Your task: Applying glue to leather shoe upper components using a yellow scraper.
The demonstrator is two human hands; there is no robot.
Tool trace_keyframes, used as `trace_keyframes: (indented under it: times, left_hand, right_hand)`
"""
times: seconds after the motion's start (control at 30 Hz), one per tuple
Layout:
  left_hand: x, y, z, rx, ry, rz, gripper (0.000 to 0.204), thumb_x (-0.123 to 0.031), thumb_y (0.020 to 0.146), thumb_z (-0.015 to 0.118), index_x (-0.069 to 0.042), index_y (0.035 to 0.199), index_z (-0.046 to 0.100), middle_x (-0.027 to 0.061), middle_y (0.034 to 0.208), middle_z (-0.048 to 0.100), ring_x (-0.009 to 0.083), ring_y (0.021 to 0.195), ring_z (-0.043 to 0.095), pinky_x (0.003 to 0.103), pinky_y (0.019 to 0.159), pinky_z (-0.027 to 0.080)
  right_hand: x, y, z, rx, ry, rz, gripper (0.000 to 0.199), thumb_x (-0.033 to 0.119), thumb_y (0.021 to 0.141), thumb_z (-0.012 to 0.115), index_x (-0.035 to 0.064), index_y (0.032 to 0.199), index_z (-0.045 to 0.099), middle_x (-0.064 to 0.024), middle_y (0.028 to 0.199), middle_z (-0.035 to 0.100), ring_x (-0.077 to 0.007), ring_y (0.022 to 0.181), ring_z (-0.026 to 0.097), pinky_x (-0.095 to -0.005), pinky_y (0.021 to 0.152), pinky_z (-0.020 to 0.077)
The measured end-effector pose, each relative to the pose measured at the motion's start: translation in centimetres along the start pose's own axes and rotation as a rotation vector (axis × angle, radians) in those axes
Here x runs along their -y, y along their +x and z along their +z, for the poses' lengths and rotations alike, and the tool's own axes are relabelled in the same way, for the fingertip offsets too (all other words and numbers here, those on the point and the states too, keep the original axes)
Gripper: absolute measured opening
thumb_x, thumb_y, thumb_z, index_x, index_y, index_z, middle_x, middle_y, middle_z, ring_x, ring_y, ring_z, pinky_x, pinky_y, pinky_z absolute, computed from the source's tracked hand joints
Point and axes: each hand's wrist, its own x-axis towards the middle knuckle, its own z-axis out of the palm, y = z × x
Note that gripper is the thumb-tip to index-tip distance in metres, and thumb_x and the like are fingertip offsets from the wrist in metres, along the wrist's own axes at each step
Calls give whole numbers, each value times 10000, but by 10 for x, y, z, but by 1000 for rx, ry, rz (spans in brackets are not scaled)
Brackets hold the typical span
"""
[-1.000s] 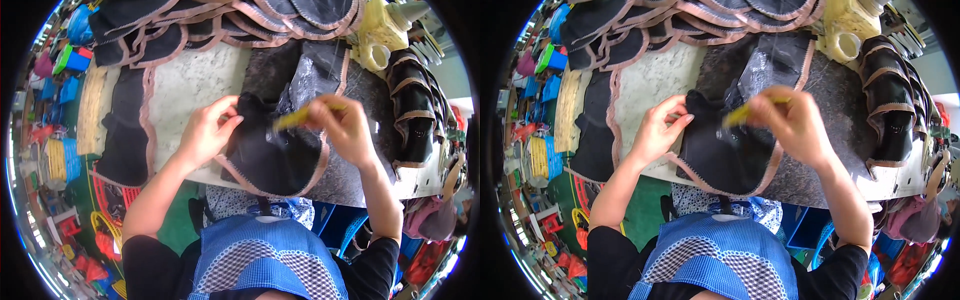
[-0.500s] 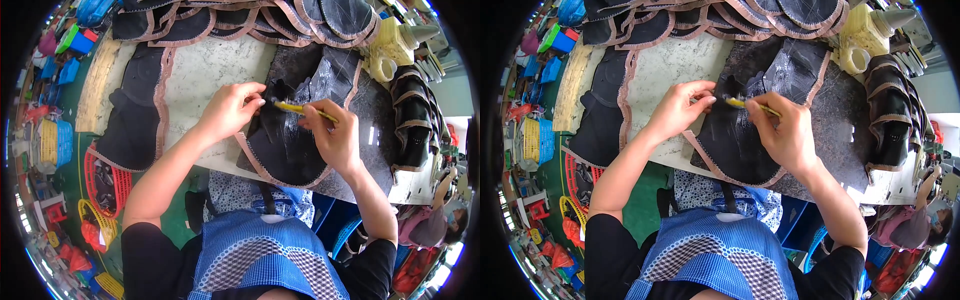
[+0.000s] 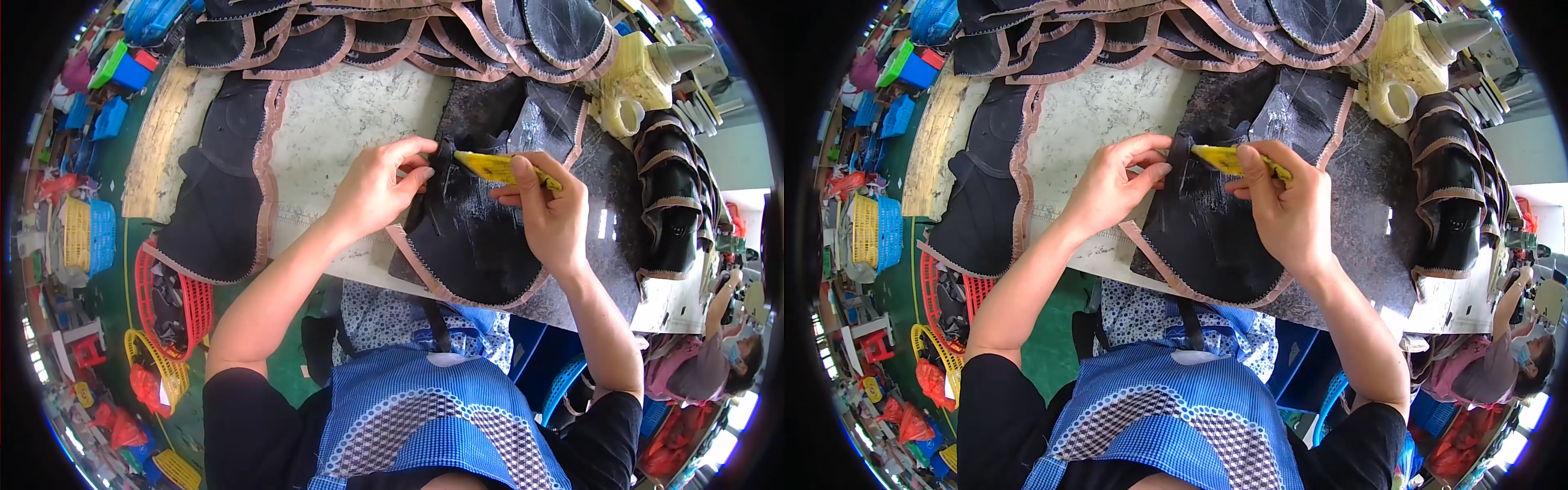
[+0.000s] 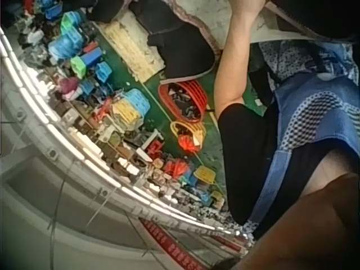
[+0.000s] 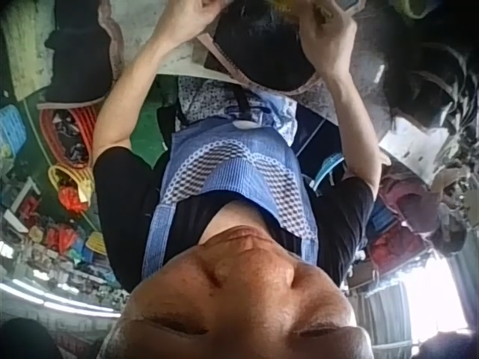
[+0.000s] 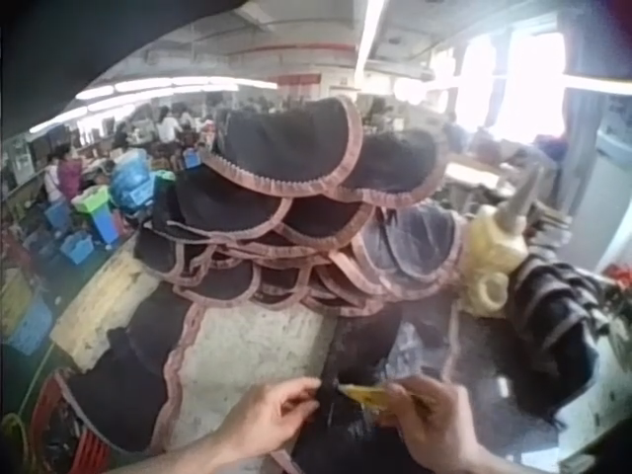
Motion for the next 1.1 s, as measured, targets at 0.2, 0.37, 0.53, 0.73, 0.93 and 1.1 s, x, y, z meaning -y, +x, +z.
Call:
trace_keyframes:
  times: [0.2, 0.37, 0.53, 0.73, 0.93, 1.1]
  left_hand:
    - [4, -1, 0, -25, 1, 23, 253, -39, 932, 656, 9, 1180, 642, 122, 830, 727, 171, 694, 697, 294, 645, 553]
    - [1, 0, 0, 28, -12, -45, 301, -46, 970, 652, 37, 1255, 601, 45, 893, 694, 84, 787, 635, 251, 711, 546]
    - [3, 0, -2, 46, -45, -71, 310, -59, 972, 658, 35, 1259, 587, 36, 906, 692, 83, 796, 632, 250, 746, 542]
    - [6, 4, 0, 63, -65, -77, 308, -57, 974, 657, 30, 1260, 582, 32, 916, 690, 85, 812, 629, 255, 760, 546]
    - [-1, 9, -5, 98, -19, -89, 325, -45, 971, 646, 33, 1280, 580, 33, 913, 685, 90, 830, 631, 268, 781, 561]
    - [-5, 9, -5, 89, 2, 9, 313, -53, 952, 645, 18, 1253, 600, 53, 848, 687, 98, 730, 616, 263, 669, 521]
  right_hand:
    - [4, -1, -16, 258, 44, 75, 311, 211, 1038, 595, -88, 1066, 678, -163, 944, 732, -182, 825, 745, -254, 704, 604]
    - [16, -5, -27, 458, -46, 208, 289, 197, 1017, 624, -81, 1022, 701, -143, 888, 742, -164, 793, 749, -252, 656, 601]
    - [29, -1, -33, 574, -46, 182, 271, 193, 1011, 619, -55, 980, 723, -138, 828, 743, -143, 711, 735, -251, 597, 587]
    - [16, -23, -7, 577, -132, -24, 233, 209, 926, 709, -22, 948, 730, -124, 735, 715, -200, 621, 683, -323, 586, 533]
    - [45, 1, -44, 550, -211, 158, 252, 206, 877, 692, -35, 802, 703, -110, 654, 690, -175, 559, 658, -311, 543, 536]
    - [23, -18, -61, 675, -522, 82, 248, 199, 879, 686, -46, 842, 695, -136, 727, 708, -192, 633, 683, -318, 595, 558]
